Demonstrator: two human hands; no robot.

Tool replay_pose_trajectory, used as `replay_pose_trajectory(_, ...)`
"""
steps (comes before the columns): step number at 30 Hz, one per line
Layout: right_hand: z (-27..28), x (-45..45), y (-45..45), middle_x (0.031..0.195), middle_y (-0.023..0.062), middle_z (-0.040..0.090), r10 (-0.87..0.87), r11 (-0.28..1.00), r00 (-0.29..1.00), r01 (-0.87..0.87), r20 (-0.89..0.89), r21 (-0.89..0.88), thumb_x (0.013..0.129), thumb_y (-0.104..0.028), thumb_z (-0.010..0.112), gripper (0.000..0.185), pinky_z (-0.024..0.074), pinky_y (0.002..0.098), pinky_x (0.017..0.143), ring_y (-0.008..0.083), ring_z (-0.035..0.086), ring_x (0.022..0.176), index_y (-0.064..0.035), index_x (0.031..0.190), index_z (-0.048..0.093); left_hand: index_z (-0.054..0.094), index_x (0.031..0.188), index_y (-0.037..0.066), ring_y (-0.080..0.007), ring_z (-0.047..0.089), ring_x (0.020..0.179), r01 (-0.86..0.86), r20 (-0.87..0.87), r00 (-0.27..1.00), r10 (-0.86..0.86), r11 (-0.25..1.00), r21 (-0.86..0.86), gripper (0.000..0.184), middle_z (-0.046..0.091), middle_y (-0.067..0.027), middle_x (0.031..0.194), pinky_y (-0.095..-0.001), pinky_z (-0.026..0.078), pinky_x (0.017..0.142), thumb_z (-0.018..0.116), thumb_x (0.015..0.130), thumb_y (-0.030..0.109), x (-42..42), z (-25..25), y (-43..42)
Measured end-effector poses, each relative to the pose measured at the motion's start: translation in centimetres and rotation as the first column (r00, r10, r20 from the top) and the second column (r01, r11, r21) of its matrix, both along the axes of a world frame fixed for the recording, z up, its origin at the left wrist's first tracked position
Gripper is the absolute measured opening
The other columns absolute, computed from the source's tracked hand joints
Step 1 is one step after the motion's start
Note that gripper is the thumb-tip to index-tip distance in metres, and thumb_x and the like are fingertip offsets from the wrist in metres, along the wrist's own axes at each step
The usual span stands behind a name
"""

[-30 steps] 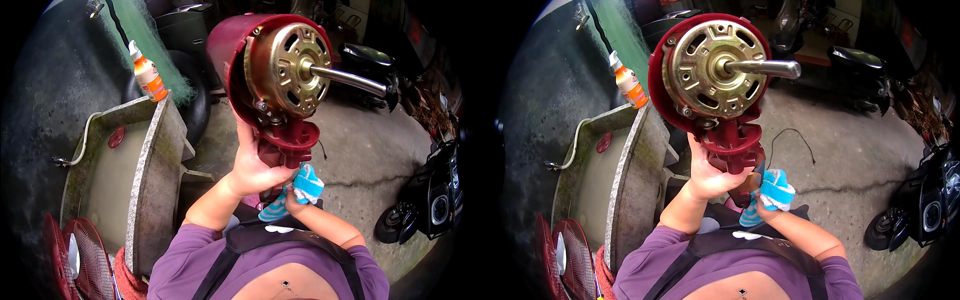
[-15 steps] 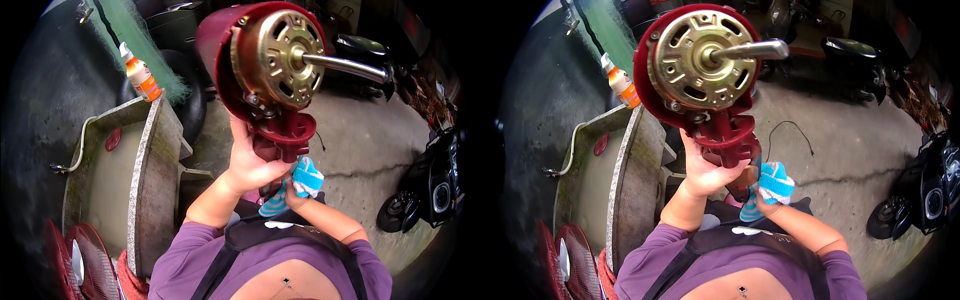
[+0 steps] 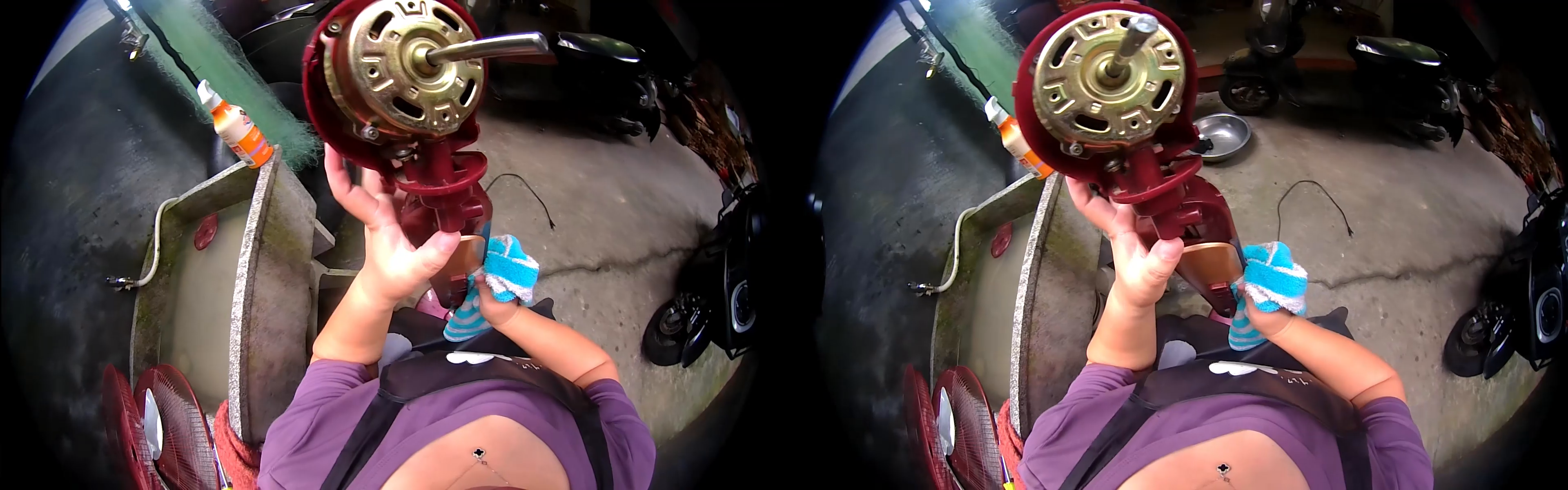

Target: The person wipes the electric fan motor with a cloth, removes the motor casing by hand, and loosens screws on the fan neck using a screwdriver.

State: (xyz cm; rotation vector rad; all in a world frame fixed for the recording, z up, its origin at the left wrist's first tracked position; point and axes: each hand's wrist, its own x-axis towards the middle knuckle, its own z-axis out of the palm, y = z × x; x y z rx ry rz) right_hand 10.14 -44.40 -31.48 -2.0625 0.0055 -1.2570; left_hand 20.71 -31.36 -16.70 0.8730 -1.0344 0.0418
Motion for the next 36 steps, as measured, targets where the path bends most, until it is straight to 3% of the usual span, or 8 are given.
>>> replay_pose_trajectory(5, -2.8, -0.1, -0.4, 0.089, 0.016, 0.062, 0.033, 0.996, 0.998, -0.028, -0.062, 0.08, 0.066, -0.013, 0.071, 0.02, 0.0482, 0.0427, 0.064, 0.0366, 0.061, 0.077, -0.005, 0.083, 0.067, 0.023, 0.144, 0.013, -0.0277, 0.036, 0.123, -0.627, 0.366, 0.688, 0.626, 0.767, -0.134, 0.118, 0.03, -0.0122, 0.13, -0.0491, 0.038, 0.105, 0.093, 0.057, 0.05, 1.4, 1.1, 2.0)
replay_pose_trajectory(9, -4.6, -0.5, -0.8, 0.094, 0.011, 0.067, 0.091, 0.996, 0.994, -0.092, -0.054, -0.008, 0.097, -0.014, 0.063, 0.012, 0.0501, 0.0397, 0.077, 0.0289, 0.065, 0.086, -0.0043, 0.104, 0.065, 0.06, 0.121, 0.011, -0.0304, 0.032, 0.118, -0.861, 0.607, 0.275, 0.746, 0.472, -0.191, 0.093, 0.032, -0.0122, 0.119, -0.05, 0.033, 0.105, 0.091, 0.051, 0.063, -0.6, 4.2, 4.0)
replay_pose_trajectory(13, -2.8, -0.5, -0.1, 0.091, 0.0128, 0.064, 0.096, 0.99, 0.993, -0.088, -0.073, 0.106, 0.083, -0.008, 0.066, 0.009, 0.0495, 0.0393, 0.07, 0.0309, 0.063, 0.08, -0.0045, 0.092, 0.065, 0.067, 0.111, 0.011, -0.027, 0.034, 0.103, -0.96, 0.713, -0.022, 0.701, 0.185, -0.211, 0.091, 0.035, -0.0093, 0.109, -0.0433, 0.032, 0.096, 0.089, 0.043, 0.069, -2.6, 5.7, 4.7)
replay_pose_trajectory(15, -1.2, -0.6, 0.2, 0.089, 0.015, 0.061, 0.103, 0.976, 0.992, -0.087, -0.075, 0.201, 0.071, -0.005, 0.068, 0.011, 0.0487, 0.0398, 0.064, 0.0333, 0.061, 0.077, -0.0051, 0.082, 0.065, 0.067, 0.111, 0.011, -0.0279, 0.034, 0.103, -0.975, 0.757, -0.042, 0.653, 0.139, -0.173, 0.091, 0.035, -0.0097, 0.108, -0.0439, 0.031, 0.096, 0.088, 0.044, 0.069, -3.8, 6.4, 4.6)
replay_pose_trajectory(21, 1.8, -1.1, 0.5, 0.085, 0.0107, 0.058, 0.238, 0.902, 0.969, -0.247, 0.07, 0.353, 0.081, -0.002, 0.066, 0.004, 0.0463, 0.0374, 0.063, 0.029, 0.057, 0.073, -0.0044, 0.082, 0.064, 0.068, 0.114, 0.011, -0.0348, 0.033, 0.105, -0.999, 0.858, -0.042, 0.512, 0.003, -0.051, 0.089, 0.036, -0.0137, 0.109, -0.0489, 0.027, 0.095, 0.081, 0.051, 0.072, -5.0, 7.5, 4.0)
replay_pose_trajectory(23, 3.6, -1.0, -0.2, 0.081, 0.0077, 0.054, 0.211, 0.976, 0.968, -0.215, 0.139, 0.02, 0.087, -0.001, 0.065, 0.007, 0.0426, 0.0368, 0.061, 0.0261, 0.053, 0.07, -0.0056, 0.082, 0.062, 0.068, 0.113, 0.011, -0.0342, 0.034, 0.102, -0.997, 0.876, -0.073, 0.477, -0.057, -0.053, 0.089, 0.037, -0.0135, 0.107, -0.0473, 0.027, 0.092, 0.08, 0.051, 0.074, -5.3, 7.9, 3.8)
replay_pose_trajectory(30, 2.1, -0.9, 0.5, 0.094, 0.0114, 0.061, 0.238, 0.894, 0.959, -0.278, 0.152, 0.353, 0.089, -0.009, 0.066, 0.008, 0.0479, 0.0366, 0.068, 0.0258, 0.059, 0.081, -0.0028, 0.085, 0.067, 0.07, 0.101, 0.011, -0.03, 0.036, 0.096, -0.985, 0.85, -0.163, 0.501, -0.032, -0.17, 0.09, 0.036, -0.01, 0.098, -0.0428, 0.028, 0.088, 0.08, 0.043, 0.079, -4.6, 8.4, 2.3)
replay_pose_trajectory(36, 3.0, -0.5, -0.4, 0.091, 0.0107, 0.063, 0.124, 0.991, 0.969, -0.132, 0.213, 0.026, 0.076, -0.007, 0.073, 0.007, 0.0485, 0.0378, 0.067, 0.029, 0.06, 0.08, -0.0055, 0.081, 0.069, 0.061, 0.088, 0.0, -0.0251, 0.041, 0.096, -0.979, 0.805, -0.151, 0.574, 0.025, -0.201, 0.094, 0.043, -0.0076, 0.096, -0.0376, 0.038, 0.083, 0.088, 0.036, 0.073, -2.8, 7.3, 2.1)
